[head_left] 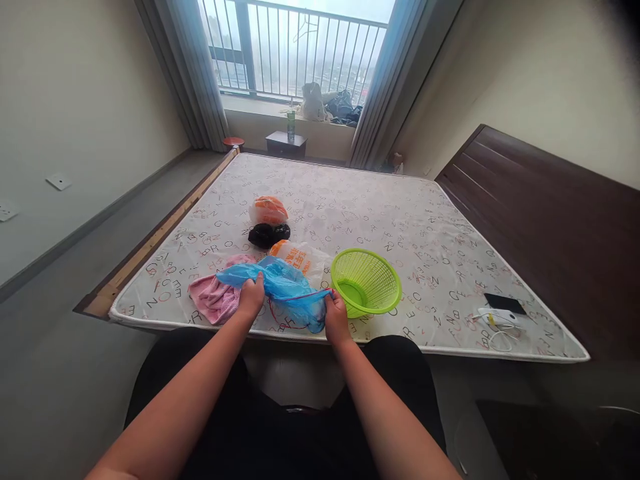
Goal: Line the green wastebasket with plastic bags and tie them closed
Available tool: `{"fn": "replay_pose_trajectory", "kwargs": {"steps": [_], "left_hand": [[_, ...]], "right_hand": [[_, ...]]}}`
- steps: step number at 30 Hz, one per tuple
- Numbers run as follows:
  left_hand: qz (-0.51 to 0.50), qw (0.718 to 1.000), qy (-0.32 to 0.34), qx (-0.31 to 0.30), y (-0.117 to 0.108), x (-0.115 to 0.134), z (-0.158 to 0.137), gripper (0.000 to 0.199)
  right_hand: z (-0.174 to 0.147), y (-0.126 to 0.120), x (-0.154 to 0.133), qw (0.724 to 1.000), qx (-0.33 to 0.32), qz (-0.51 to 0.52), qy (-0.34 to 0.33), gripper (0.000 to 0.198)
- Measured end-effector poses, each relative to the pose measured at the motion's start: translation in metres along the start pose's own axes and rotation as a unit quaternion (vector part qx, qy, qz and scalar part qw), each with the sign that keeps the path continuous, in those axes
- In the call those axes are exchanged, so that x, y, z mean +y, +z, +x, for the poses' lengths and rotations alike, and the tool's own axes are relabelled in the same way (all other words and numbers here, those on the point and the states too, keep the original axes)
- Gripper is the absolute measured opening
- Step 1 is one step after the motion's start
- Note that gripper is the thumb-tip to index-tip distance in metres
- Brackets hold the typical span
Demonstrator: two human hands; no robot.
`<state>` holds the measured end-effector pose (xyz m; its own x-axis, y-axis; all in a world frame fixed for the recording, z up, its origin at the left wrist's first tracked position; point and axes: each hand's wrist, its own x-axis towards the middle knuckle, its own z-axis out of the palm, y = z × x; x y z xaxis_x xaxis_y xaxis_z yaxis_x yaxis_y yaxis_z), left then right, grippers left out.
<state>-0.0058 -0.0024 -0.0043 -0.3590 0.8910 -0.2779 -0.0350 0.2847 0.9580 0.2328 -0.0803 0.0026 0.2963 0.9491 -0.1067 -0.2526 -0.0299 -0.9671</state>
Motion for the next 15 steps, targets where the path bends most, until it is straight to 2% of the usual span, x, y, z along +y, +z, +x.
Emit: {"fn": "replay_pose_trajectory", "kwargs": {"steps": [5, 7, 9, 11, 13, 15], "left_hand": [[0.052, 0.995, 0.046, 0.075, 0.002, 0.005, -0.005, 0.024], [0.093, 0.984, 0.129, 0.079, 0.005, 0.007, -0.016, 0.033], [0.164, 0.948, 0.266, 0.057, 0.008, 0.008, -0.031, 0.049], [0.244, 0.894, 0.376, -0.011, 0.011, 0.008, -0.046, 0.063], [0.318, 0.850, 0.411, -0.083, 0.016, 0.003, -0.055, 0.070], [0.377, 0.828, 0.398, -0.121, 0.020, -0.004, -0.056, 0.070]], "right_hand": [[0.003, -0.002, -0.001, 0.997, 0.012, 0.068, 0.027, 0.035], [0.003, -0.001, -0.002, 0.995, 0.017, 0.090, 0.038, 0.035], [0.003, 0.001, -0.004, 0.994, 0.020, 0.099, 0.039, 0.034], [0.002, 0.001, -0.006, 0.994, 0.010, 0.097, 0.042, 0.032], [0.001, 0.001, -0.007, 0.994, -0.013, 0.100, 0.052, 0.030], [0.000, 0.000, -0.007, 0.991, -0.029, 0.111, 0.063, 0.030]]}}
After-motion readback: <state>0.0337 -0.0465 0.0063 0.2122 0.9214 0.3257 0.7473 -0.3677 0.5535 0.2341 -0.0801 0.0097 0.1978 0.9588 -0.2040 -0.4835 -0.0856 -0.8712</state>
